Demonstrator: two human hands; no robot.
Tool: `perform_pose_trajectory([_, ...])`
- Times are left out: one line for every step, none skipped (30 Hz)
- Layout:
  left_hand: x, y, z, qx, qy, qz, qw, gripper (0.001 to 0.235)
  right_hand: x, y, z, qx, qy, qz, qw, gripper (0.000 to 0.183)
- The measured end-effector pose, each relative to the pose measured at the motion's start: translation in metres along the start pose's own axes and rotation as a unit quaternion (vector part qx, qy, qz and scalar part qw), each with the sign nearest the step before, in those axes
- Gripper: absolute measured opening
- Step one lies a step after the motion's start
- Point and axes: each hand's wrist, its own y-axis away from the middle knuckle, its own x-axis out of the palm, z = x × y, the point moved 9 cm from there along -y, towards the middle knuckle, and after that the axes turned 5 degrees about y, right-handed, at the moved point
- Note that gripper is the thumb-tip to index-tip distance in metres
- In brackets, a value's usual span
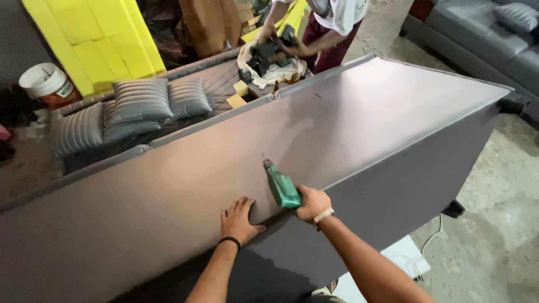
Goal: The person uses a corded drill to drive screws into the underside of a gray upholstered sofa frame. They attach black plastic feet to the frame, then place a blue-handled screwdriver on a nearby gray chair. The person continues drilling additional screws into the sofa base while another person assists by handing over parts.
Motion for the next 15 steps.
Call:
perform_pose_trajectory([-0.001, -0.003, 0.005, 0.019, 0.061, -0.026, 0.998, 0.083, -0.003, 0.004, -0.009, 0.014, -0.021, -0.014, 1.000, 0.054])
perform_pose_trajectory([-0.003, -0.008, 0.013, 0.038, 0.121, -0.052, 0.991, 0.069, -0.006, 0.008, -0.019, 0.029, -0.042, -0.028, 0.998, 0.054])
perform_pose_trajectory([-0.005, -0.016, 0.019, 0.058, 0.180, -0.077, 0.979, 0.058, -0.009, 0.013, -0.031, 0.045, -0.064, -0.043, 0.996, 0.054])
perform_pose_trajectory([-0.001, -0.028, 0.030, 0.026, 0.196, -0.079, 0.977, 0.058, -0.011, 0.016, -0.044, 0.058, -0.070, -0.042, 0.995, 0.057])
perform_pose_trajectory([0.003, -0.040, 0.040, -0.005, 0.211, -0.079, 0.974, 0.059, -0.015, 0.018, -0.057, 0.073, -0.076, -0.041, 0.994, 0.059])
perform_pose_trajectory([0.007, -0.053, 0.045, -0.036, 0.226, -0.079, 0.970, 0.059, -0.017, 0.019, -0.069, 0.088, -0.082, -0.041, 0.992, 0.061])
perform_pose_trajectory([0.006, -0.067, 0.041, -0.027, 0.281, -0.094, 0.955, 0.059, -0.021, 0.023, -0.079, 0.098, -0.090, -0.051, 0.990, 0.059])
perform_pose_trajectory([0.004, -0.081, 0.034, -0.017, 0.335, -0.108, 0.936, 0.058, -0.025, 0.028, -0.089, 0.108, -0.097, -0.060, 0.988, 0.056])
perform_pose_trajectory([0.002, -0.094, 0.024, -0.008, 0.389, -0.121, 0.913, 0.058, -0.029, 0.033, -0.101, 0.118, -0.104, -0.070, 0.985, 0.053])
perform_pose_trajectory([-0.005, -0.107, 0.002, 0.041, 0.385, -0.142, 0.911, 0.061, -0.031, 0.037, -0.112, 0.131, -0.111, -0.073, 0.982, 0.056])
perform_pose_trajectory([-0.012, -0.118, -0.022, 0.086, 0.379, -0.163, 0.907, 0.064, -0.031, 0.042, -0.122, 0.143, -0.119, -0.072, 0.980, 0.059])
perform_pose_trajectory([-0.012, -0.135, -0.042, 0.076, 0.397, -0.150, 0.902, 0.070, -0.032, 0.046, -0.133, 0.155, -0.127, -0.071, 0.977, 0.062])
perform_pose_trajectory([-0.014, -0.150, -0.060, 0.063, 0.412, -0.137, 0.899, 0.076, -0.032, 0.051, -0.141, 0.157, -0.129, -0.068, 0.977, 0.062])
perform_pose_trajectory([-0.026, -0.163, -0.084, 0.096, 0.416, -0.154, 0.891, 0.083, -0.034, 0.056, -0.150, 0.159, -0.132, -0.065, 0.976, 0.062])
perform_pose_trajectory([-0.038, -0.174, -0.105, 0.129, 0.419, -0.172, 0.882, 0.090, -0.034, 0.060, -0.158, 0.161, -0.135, -0.062, 0.976, 0.062])
